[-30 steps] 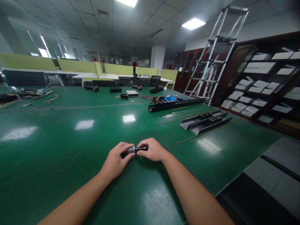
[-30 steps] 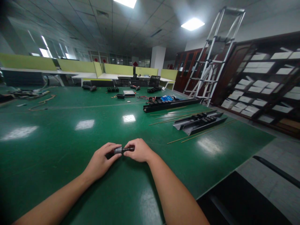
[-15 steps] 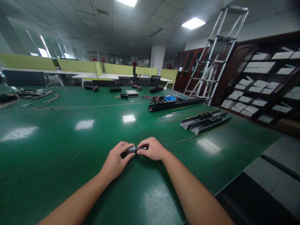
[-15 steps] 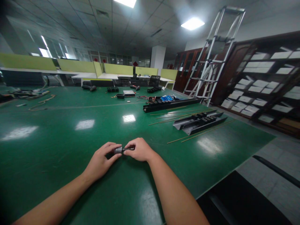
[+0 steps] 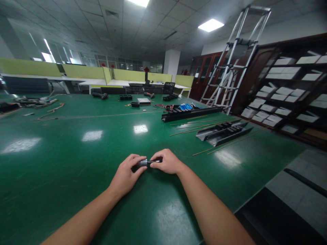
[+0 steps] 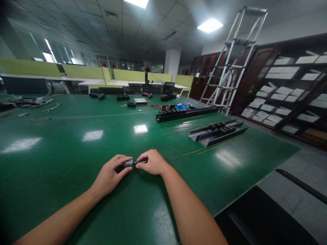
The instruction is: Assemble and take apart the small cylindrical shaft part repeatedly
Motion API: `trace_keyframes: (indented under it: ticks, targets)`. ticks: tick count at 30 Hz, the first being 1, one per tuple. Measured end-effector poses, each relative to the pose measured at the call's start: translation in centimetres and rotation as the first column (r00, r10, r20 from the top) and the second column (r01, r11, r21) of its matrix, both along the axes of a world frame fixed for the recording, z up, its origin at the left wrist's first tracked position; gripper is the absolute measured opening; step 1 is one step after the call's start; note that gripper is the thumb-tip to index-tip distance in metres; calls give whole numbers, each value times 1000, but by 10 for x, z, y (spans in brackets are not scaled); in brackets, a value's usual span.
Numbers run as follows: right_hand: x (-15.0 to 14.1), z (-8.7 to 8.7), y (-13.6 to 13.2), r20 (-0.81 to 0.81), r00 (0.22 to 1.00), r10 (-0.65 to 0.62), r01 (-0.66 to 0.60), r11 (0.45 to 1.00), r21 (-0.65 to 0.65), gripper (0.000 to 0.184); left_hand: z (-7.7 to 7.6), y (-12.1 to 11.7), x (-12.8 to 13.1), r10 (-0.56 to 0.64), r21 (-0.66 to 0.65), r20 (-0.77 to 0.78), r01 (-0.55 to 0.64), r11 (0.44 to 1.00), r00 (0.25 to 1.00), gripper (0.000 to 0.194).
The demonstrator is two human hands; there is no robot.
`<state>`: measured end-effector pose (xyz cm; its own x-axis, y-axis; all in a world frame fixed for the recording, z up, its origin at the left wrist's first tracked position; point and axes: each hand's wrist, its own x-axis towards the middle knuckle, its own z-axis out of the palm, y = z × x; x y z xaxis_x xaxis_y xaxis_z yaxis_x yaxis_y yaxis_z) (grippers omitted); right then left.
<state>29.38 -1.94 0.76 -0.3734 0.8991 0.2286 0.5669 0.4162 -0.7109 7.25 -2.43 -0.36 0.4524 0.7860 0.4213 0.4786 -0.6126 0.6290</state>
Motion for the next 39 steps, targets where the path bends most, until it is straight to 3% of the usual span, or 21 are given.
trace_keyframes:
  ticks: [39]
  targets:
    - [6, -1, 1, -61, 998, -29, 28, 999, -23, 19, -2, 0, -2, 15, -22, 19, -14, 1000, 1000, 28]
